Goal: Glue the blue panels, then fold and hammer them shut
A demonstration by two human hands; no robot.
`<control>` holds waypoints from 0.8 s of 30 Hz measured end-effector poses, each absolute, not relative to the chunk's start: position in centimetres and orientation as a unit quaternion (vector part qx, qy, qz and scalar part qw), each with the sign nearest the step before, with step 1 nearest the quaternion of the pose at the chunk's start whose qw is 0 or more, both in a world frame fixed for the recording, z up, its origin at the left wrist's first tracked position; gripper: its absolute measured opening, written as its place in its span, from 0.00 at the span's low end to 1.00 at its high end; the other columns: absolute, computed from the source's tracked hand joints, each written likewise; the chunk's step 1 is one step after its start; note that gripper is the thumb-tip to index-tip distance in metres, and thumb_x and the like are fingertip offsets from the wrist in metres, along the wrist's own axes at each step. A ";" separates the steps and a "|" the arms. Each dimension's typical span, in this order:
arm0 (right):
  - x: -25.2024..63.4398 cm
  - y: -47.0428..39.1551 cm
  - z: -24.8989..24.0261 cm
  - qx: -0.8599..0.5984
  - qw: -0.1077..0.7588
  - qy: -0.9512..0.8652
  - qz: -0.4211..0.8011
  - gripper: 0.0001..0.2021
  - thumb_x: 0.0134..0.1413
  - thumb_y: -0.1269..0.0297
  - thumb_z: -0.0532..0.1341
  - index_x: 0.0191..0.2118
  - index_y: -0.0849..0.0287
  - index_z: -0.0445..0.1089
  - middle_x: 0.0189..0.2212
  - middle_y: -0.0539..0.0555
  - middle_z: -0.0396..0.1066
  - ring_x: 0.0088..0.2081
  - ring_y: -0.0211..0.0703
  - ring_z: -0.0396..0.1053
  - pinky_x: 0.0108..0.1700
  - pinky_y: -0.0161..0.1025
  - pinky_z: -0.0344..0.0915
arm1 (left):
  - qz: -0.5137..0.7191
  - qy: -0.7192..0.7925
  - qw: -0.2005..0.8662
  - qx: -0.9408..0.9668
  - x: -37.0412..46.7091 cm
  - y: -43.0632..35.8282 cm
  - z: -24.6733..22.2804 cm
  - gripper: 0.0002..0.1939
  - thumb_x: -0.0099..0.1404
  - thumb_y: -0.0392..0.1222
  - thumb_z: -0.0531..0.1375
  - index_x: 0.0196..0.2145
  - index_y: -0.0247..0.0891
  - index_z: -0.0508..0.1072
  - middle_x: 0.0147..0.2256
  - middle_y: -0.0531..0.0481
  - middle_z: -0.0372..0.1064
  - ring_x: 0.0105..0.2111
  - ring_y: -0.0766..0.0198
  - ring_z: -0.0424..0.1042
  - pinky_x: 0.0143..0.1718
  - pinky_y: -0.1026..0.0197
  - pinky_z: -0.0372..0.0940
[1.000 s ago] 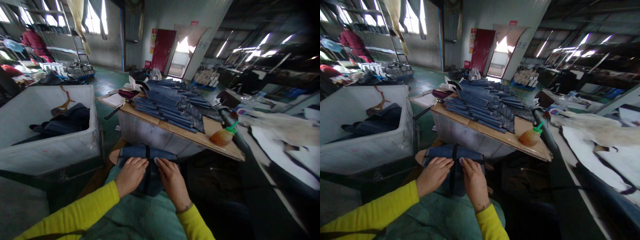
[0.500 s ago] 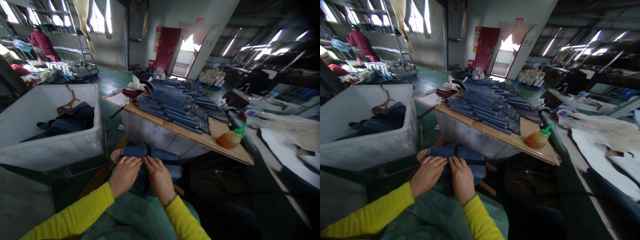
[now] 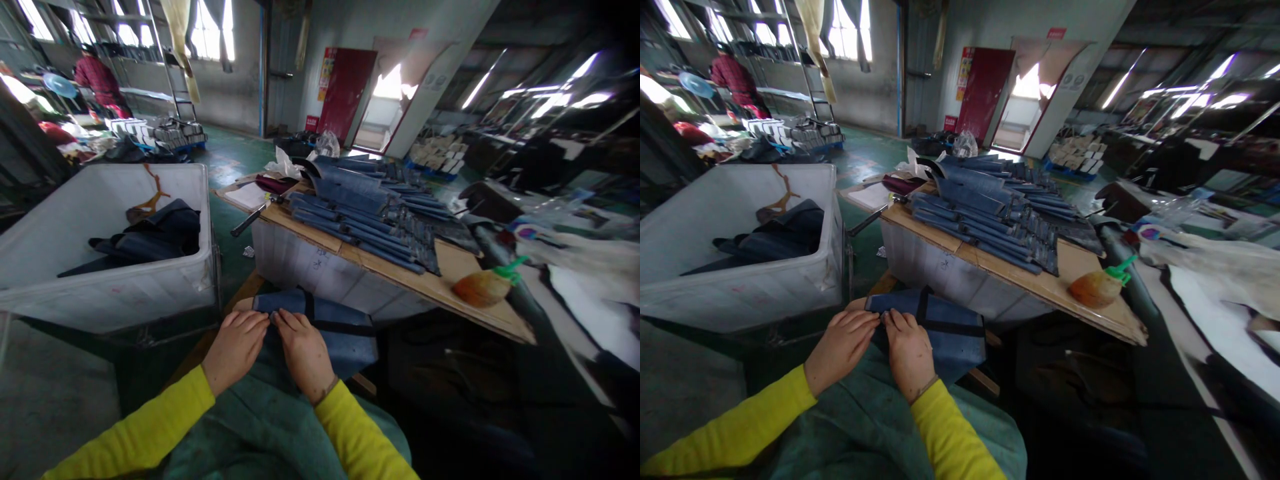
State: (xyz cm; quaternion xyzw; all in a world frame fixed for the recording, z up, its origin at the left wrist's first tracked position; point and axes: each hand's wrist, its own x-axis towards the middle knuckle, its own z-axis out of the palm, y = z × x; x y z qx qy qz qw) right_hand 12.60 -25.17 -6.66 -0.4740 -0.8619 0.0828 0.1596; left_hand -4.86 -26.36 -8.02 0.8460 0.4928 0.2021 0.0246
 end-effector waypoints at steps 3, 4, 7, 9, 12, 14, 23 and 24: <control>11.7 -24.9 -6.6 -0.466 0.153 -0.868 0.083 0.19 0.59 0.73 0.51 0.55 0.58 0.62 0.54 0.53 0.63 0.49 0.43 0.60 0.49 0.39 0.63 | 0.203 0.503 0.028 0.840 -5.7 -26.4 -8.2 0.14 0.66 0.36 0.49 0.48 0.38 0.68 0.49 0.47 0.68 0.49 0.58 0.63 0.50 0.51 0.53; 11.3 -24.8 -6.6 -0.462 0.151 -0.870 0.083 0.19 0.59 0.73 0.51 0.56 0.58 0.61 0.54 0.53 0.63 0.50 0.43 0.60 0.49 0.39 0.63 | 0.204 0.507 0.030 0.837 -6.0 -26.4 -8.3 0.14 0.66 0.36 0.49 0.48 0.39 0.68 0.48 0.47 0.68 0.49 0.58 0.63 0.50 0.51 0.53; 10.4 -24.6 -6.6 -0.453 0.146 -0.876 0.083 0.19 0.59 0.73 0.51 0.56 0.58 0.61 0.55 0.52 0.63 0.50 0.43 0.60 0.49 0.39 0.63 | 0.215 0.526 0.037 0.822 -6.7 -26.6 -8.7 0.13 0.66 0.36 0.49 0.46 0.39 0.67 0.47 0.48 0.69 0.48 0.59 0.64 0.49 0.52 0.54; 9.7 -24.4 -6.7 -0.450 0.140 -0.878 0.081 0.19 0.59 0.72 0.51 0.55 0.58 0.61 0.55 0.53 0.62 0.50 0.44 0.60 0.48 0.39 0.64 | 0.224 0.540 0.040 0.811 -7.1 -26.7 -9.0 0.12 0.66 0.36 0.49 0.46 0.39 0.67 0.47 0.48 0.68 0.48 0.59 0.64 0.49 0.52 0.54; 9.0 -24.1 -6.9 -0.447 0.134 -0.882 0.073 0.19 0.59 0.72 0.51 0.56 0.59 0.61 0.55 0.54 0.62 0.49 0.45 0.60 0.46 0.41 0.65 | 0.235 0.554 0.036 0.798 -7.5 -26.9 -9.6 0.14 0.66 0.36 0.50 0.49 0.38 0.64 0.48 0.46 0.67 0.49 0.58 0.63 0.50 0.52 0.55; 8.7 -24.0 -7.1 -0.447 0.133 -0.882 0.067 0.19 0.59 0.71 0.51 0.56 0.59 0.60 0.55 0.55 0.62 0.49 0.44 0.60 0.45 0.41 0.66 | 0.242 0.554 0.030 0.796 -7.6 -27.1 -9.9 0.16 0.65 0.36 0.50 0.51 0.38 0.63 0.49 0.45 0.66 0.50 0.57 0.62 0.50 0.52 0.55; 12.0 -25.4 -6.4 -0.468 0.168 -0.866 0.053 0.20 0.56 0.74 0.52 0.55 0.58 0.62 0.53 0.55 0.64 0.49 0.43 0.62 0.47 0.39 0.65 | 0.232 0.525 0.028 0.819 -5.9 -26.9 -8.8 0.17 0.67 0.38 0.49 0.52 0.39 0.64 0.49 0.45 0.65 0.50 0.57 0.62 0.51 0.51 0.57; 12.7 -25.6 -6.4 -0.475 0.170 -0.862 0.049 0.20 0.56 0.75 0.52 0.55 0.57 0.63 0.53 0.54 0.64 0.49 0.43 0.62 0.47 0.40 0.66 | 0.235 0.524 0.024 0.818 -5.7 -26.8 -8.7 0.16 0.67 0.38 0.49 0.52 0.39 0.65 0.50 0.45 0.64 0.50 0.56 0.61 0.51 0.50 0.57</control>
